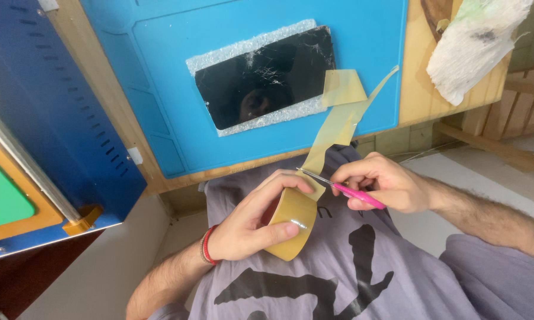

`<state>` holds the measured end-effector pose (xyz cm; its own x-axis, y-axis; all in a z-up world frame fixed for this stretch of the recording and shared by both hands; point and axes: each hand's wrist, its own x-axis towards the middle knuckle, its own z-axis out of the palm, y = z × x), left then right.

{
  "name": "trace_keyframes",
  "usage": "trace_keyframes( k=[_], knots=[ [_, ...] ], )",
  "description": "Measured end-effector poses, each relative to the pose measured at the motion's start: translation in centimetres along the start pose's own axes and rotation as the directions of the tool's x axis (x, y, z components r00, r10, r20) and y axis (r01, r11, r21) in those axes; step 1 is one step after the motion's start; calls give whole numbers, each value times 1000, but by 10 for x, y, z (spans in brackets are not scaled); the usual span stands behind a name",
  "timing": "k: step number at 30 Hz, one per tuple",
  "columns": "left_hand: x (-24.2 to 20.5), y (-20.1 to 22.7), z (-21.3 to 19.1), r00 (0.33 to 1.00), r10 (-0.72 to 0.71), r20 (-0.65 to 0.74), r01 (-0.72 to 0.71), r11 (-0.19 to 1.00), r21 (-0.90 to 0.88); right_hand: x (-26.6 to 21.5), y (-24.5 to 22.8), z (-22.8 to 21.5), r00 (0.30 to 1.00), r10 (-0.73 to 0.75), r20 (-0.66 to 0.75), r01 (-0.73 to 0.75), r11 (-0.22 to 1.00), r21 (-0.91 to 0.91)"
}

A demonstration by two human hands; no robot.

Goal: The person attempts to cut a roll of masking tape using a metal file, then switches to using pink scissors to cut a strip of tape. The person handles the tape roll and scissors over a workbench containing a cracked smartphone.

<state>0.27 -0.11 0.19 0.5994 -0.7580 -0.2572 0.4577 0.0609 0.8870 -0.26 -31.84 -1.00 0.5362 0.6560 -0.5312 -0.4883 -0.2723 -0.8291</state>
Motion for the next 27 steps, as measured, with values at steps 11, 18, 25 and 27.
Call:
trace_keyframes(
  k=[11,18,25,27],
  knots=[
    [-3,-1,-2,1000,-16,-13,16,1000,5,2,12,-11,1000,-2,-11,3,998,59],
    [-3,0,-2,1000,-10,-9,10,1000,-8,-2,11,-19,995,96,11,-97,986,133],
    [-1,0,-2,1000,14,-6,-14,1000,2,6,-7,-13,993,92,74,-95,995,43],
    [-1,0,-2,1000,1,0,-1,1000,5,9,-7,-12,994,90,54,-90,996,-2]
  ],
)
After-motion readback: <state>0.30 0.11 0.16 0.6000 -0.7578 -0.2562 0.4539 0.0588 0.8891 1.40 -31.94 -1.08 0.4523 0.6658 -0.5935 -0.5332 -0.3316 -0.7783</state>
